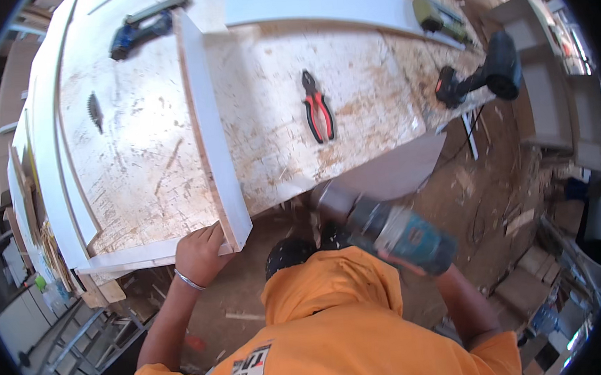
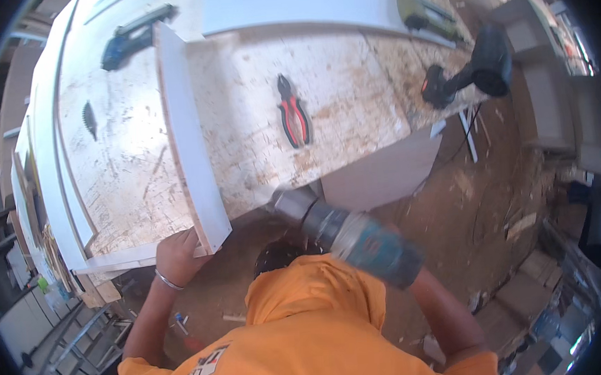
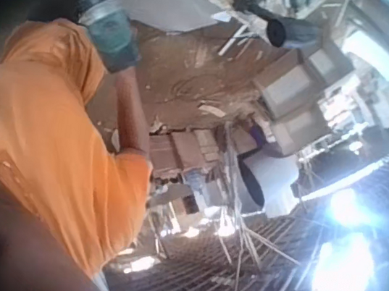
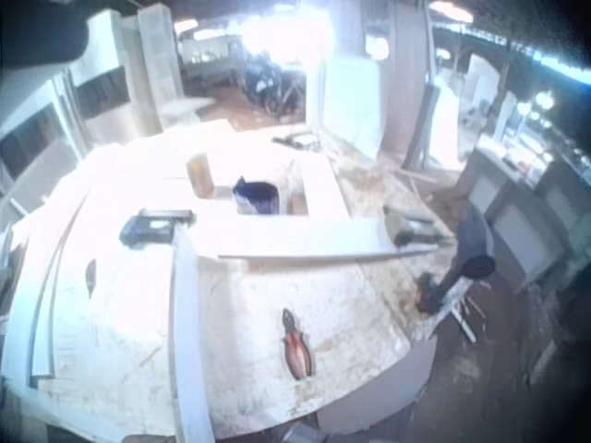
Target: The person joins white wooden boards together on a workbench using a pneumatic nail gun and a cordless drill.
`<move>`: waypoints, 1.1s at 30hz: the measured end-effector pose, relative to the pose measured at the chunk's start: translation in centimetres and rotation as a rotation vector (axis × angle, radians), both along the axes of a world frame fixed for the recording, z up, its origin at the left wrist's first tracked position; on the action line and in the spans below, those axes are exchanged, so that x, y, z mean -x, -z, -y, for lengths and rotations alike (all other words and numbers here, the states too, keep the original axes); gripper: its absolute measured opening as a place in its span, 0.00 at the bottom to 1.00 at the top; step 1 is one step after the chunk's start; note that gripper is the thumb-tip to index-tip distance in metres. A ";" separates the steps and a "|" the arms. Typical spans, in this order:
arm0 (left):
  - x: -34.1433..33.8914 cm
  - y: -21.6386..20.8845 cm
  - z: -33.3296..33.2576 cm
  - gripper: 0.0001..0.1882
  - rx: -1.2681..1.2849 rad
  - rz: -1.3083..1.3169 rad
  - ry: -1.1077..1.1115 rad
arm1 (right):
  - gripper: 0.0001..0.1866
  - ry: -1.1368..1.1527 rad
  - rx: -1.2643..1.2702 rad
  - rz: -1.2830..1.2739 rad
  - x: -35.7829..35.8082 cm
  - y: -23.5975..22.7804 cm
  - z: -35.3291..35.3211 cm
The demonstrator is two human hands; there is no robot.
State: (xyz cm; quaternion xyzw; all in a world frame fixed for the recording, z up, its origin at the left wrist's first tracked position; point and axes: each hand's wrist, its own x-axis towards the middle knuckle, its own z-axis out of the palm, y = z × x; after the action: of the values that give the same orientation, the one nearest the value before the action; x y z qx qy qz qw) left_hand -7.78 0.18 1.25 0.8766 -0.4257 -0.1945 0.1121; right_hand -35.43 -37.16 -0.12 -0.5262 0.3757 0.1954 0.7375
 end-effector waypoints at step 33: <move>-7.8 -37.2 -13.8 0.32 1.754 0.296 -1.130 | 0.34 0.436 1.448 0.443 -13.4 2.4 7.1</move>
State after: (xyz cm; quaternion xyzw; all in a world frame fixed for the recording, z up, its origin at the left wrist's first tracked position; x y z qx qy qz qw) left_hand 0.01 14.03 38.43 0.5745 0.0438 0.3710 0.7283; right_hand -22.01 -44.25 -2.54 -0.8168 0.3485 -0.3562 0.2906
